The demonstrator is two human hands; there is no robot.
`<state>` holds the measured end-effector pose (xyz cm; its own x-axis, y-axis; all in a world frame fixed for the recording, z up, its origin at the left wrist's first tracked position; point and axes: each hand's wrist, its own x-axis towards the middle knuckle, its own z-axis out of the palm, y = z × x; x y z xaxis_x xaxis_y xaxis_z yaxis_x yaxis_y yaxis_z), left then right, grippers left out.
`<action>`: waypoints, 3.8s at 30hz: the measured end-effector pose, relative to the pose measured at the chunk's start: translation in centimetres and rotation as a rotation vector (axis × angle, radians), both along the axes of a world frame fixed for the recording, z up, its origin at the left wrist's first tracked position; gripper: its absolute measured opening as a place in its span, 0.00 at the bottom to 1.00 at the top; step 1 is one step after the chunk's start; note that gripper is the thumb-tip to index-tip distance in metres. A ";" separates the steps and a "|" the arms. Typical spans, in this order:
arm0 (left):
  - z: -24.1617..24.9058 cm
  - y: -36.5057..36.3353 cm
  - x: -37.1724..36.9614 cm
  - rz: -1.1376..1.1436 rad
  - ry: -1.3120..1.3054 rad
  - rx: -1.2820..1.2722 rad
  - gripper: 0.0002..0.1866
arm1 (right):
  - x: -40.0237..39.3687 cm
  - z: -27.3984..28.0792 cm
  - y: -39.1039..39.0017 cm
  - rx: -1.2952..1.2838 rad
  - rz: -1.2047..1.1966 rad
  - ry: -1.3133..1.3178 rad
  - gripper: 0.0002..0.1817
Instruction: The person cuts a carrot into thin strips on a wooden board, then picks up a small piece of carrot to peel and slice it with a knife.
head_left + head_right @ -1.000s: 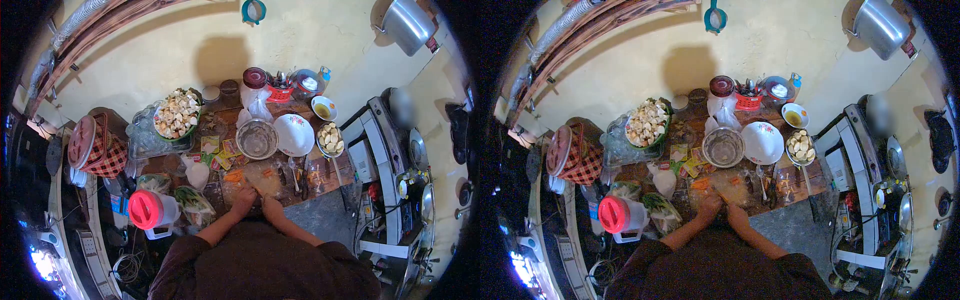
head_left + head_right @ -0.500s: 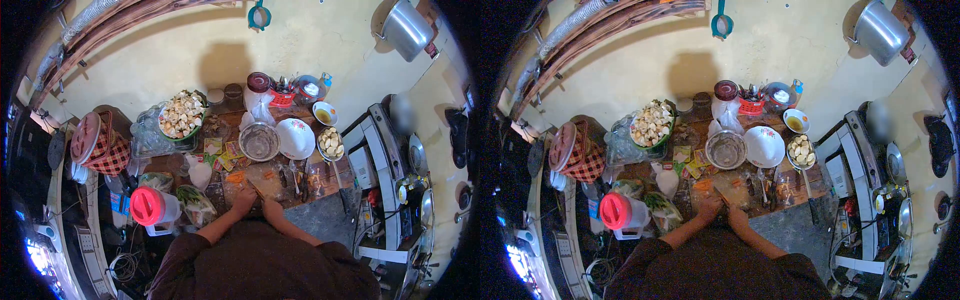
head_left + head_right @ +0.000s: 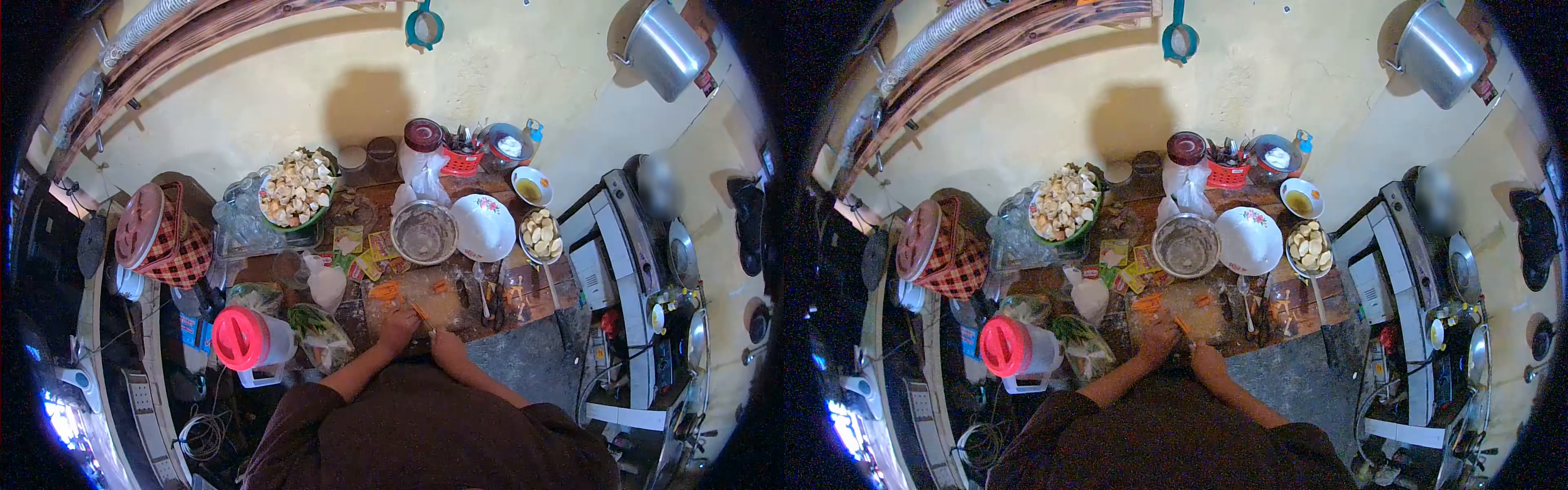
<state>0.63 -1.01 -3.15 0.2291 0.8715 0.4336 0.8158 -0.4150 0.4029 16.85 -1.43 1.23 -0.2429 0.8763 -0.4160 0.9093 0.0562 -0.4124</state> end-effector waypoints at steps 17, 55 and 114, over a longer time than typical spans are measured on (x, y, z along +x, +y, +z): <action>-0.7 -0.2 0.0 0.022 0.044 0.057 0.05 | 0.1 -1.9 -0.3 0.080 -0.002 0.035 0.14; -0.9 -0.6 -0.5 0.040 -0.011 -0.054 0.06 | -0.3 -1.5 -0.2 0.049 -0.050 0.074 0.16; -1.1 -0.3 -0.3 0.034 -0.052 -0.057 0.06 | -0.3 -2.6 0.2 0.022 0.095 -0.102 0.14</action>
<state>0.38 -1.35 -4.22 0.1777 0.9020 0.3934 0.8064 -0.3626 0.4672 16.54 -1.27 -1.33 -0.2827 0.8604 -0.4241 0.9366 0.1520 -0.3158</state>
